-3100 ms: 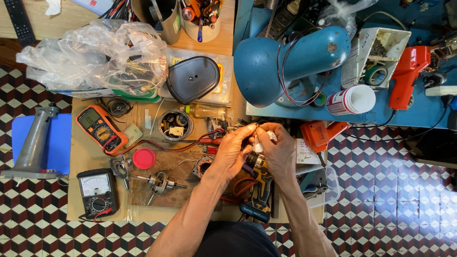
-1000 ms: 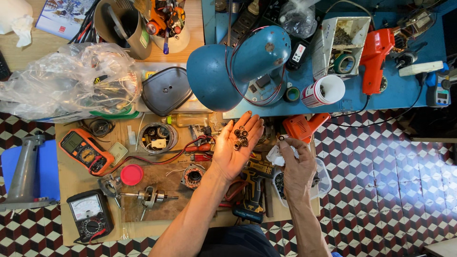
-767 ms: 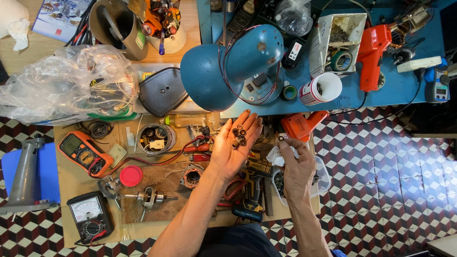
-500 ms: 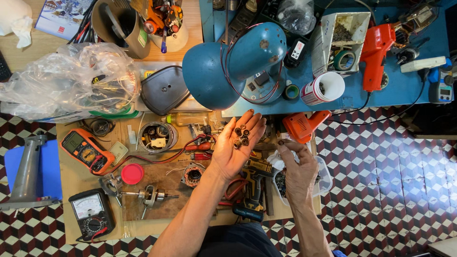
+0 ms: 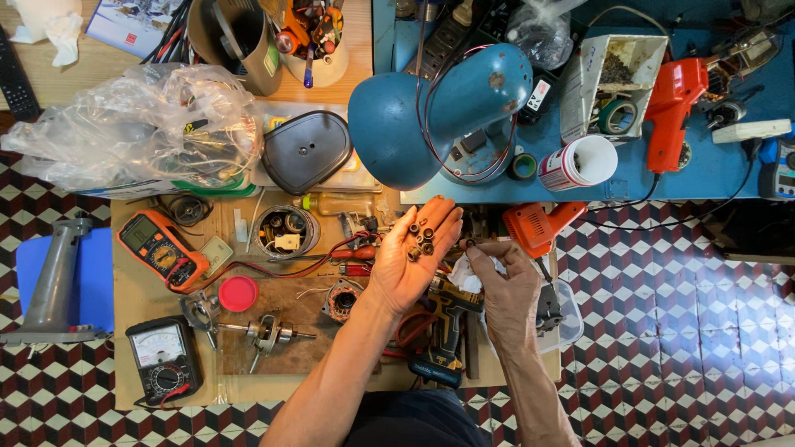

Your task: The person disassembles a small electric motor using a cordless drill, then cleans and reassembles the rotor and stator components by hand. They handle small metal parts and wipe surfaces with a cloth during the process.

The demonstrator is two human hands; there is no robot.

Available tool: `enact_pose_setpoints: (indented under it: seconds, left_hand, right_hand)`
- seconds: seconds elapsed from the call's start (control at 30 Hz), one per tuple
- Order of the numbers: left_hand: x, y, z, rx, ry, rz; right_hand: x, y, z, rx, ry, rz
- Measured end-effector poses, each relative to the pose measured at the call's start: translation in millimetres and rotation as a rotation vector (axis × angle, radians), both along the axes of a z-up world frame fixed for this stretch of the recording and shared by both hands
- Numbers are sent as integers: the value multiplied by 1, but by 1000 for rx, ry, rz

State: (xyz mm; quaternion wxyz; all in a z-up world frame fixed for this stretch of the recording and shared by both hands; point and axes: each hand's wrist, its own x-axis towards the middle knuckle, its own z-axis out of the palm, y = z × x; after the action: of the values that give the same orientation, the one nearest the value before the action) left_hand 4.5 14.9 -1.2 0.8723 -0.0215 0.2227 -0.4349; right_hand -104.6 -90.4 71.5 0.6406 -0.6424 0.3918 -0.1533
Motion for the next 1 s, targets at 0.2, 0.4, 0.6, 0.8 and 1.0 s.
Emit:
enact_pose_setpoints:
  seconds: [0.2,0.4,0.6,0.8,1.0]
  left_hand:
    - [2,5,1,13,-21,13]
    - [3,8,3,-28,-58,7]
    - [7,10,3,131,-53,-16]
    - [14,15,-4,163,-89,-23]
    - [14,18,-15,103,-235,-65]
  right_hand:
    - [2,3,2,-45,46,9]
    - [2,6,3,-49,9,14]
    - [14,7,-1,-21,1,9]
    - [40,0,-3,-166,-17,160]
    - [49,-2,-3,-482,18,462]
